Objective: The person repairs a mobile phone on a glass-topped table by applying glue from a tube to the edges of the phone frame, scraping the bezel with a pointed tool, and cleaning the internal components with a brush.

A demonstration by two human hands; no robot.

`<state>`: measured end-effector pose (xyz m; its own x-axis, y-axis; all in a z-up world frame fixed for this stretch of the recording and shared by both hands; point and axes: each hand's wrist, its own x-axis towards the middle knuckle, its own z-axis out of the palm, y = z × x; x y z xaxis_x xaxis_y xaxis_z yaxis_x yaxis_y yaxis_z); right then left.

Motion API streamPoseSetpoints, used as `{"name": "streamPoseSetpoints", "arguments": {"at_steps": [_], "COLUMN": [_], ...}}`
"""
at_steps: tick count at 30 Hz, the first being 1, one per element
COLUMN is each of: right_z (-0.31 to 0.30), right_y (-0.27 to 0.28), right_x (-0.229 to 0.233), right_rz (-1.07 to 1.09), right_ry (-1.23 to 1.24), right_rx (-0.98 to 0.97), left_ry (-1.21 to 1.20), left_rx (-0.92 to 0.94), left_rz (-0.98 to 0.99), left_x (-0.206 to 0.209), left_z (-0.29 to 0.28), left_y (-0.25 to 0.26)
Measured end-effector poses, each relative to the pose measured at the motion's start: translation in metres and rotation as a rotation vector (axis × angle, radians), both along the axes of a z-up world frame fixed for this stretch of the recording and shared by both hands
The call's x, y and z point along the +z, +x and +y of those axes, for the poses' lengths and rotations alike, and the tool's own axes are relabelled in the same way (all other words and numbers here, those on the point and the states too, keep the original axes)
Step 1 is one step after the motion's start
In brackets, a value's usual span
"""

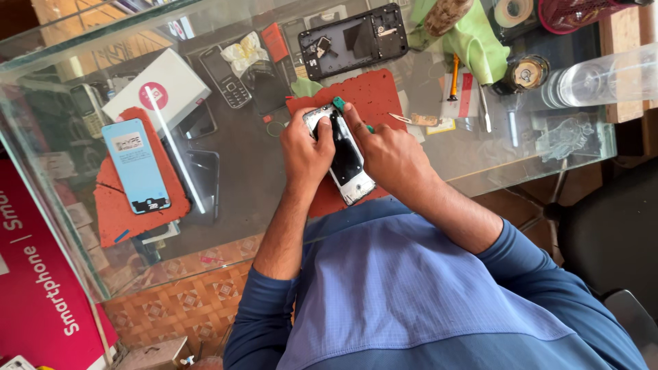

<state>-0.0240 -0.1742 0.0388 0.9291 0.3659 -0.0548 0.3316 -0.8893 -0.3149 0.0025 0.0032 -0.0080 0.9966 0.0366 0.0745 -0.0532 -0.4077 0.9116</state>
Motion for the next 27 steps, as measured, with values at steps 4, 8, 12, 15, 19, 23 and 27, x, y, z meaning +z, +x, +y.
{"name": "streamPoseSetpoints", "arguments": {"at_steps": [4, 8, 12, 15, 19, 23, 27], "right_z": [-0.005, -0.007, 0.000, 0.000, -0.013, -0.028, -0.014], "right_y": [0.008, 0.003, 0.009, 0.007, -0.014, -0.059, -0.051], "right_x": [0.000, 0.000, -0.003, -0.006, 0.008, 0.041, 0.032], "right_rz": [-0.126, -0.144, -0.079, -0.094, 0.089, 0.337, 0.283], "right_ry": [0.145, 0.026, 0.043, 0.059, 0.121, -0.037, -0.022], "right_rx": [0.161, 0.030, 0.116, 0.049, 0.034, 0.040, -0.001], "left_ry": [-0.006, -0.023, -0.039, -0.012, -0.028, -0.032, -0.047], "left_rx": [-0.010, -0.022, -0.019, -0.015, 0.015, 0.020, 0.003], "left_rz": [-0.033, 0.005, -0.012, -0.008, 0.010, 0.010, -0.016], "left_x": [0.001, -0.003, -0.003, -0.003, -0.004, -0.004, -0.004], "left_z": [0.000, 0.003, 0.002, 0.003, 0.000, -0.002, 0.000], "left_y": [0.004, 0.002, 0.005, 0.003, 0.001, -0.001, 0.000]}}
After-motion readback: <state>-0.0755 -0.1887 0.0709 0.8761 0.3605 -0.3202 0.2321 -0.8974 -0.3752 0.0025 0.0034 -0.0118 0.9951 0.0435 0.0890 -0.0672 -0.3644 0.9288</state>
